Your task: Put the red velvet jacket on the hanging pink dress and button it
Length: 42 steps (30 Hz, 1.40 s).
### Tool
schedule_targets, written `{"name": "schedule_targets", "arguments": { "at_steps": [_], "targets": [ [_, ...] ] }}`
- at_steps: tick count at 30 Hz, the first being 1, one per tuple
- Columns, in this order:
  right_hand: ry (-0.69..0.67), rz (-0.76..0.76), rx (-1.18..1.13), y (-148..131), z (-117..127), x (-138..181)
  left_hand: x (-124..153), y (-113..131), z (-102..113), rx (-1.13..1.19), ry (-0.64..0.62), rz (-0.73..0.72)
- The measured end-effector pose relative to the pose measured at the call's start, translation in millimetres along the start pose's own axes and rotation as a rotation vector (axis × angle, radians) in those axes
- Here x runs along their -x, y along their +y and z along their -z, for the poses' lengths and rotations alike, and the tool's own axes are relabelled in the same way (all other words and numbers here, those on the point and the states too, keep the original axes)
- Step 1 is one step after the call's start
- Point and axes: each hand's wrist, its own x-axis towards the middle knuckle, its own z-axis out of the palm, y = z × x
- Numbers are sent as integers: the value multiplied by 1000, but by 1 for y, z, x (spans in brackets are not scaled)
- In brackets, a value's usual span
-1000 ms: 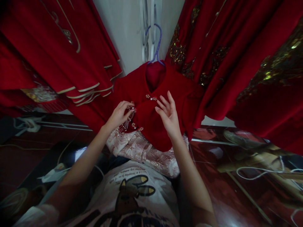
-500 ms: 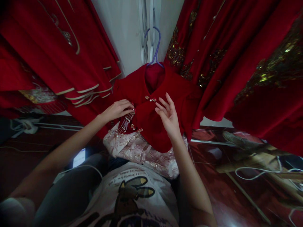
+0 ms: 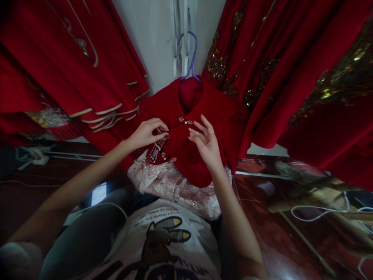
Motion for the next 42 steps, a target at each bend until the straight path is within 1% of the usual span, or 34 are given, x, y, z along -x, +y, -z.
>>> {"name": "schedule_targets", "arguments": {
  "at_steps": [2, 4, 7, 9, 14, 18, 24, 28, 31, 34, 36, 39, 42],
  "targets": [
    [-3, 5, 0, -1, 1, 0, -4, -1, 3, -127, -51, -9],
    [-5, 1, -7, -2, 2, 1, -5, -4, 6, -224, -118, -48],
    [-9, -8, -7, -4, 2, 2, -3, -8, 8, -311, -186, -118],
    [-9, -20, -7, -5, 1, 2, -2, -10, 9, -311, -192, -143],
    [-22, -51, 23, -7, 0, 1, -4, -14, 14, -171, -202, -153],
    [-12, -64, 16, -7, 0, 1, -8, -14, 19, -207, -206, -200],
    [-13, -92, 10, -6, 0, 0, -17, -8, 18, -241, -209, -328],
    [7, -85, -9, -7, 1, -1, -23, -5, 17, -295, -191, -334],
    [34, -73, 2, -7, 2, -1, -33, 4, 12, -334, -111, -253],
    [45, -53, 28, -7, 2, 0, -46, 18, -1, -354, -12, -163],
    [47, -38, 42, -8, 4, -1, -55, 26, -12, -390, 14, -133],
    [64, -36, 52, -11, 7, -1, -65, 31, -28, -454, 35, -124],
    [101, -45, 41, -13, 11, -2, -70, 29, -35, -431, 68, -163]
  ]
}}
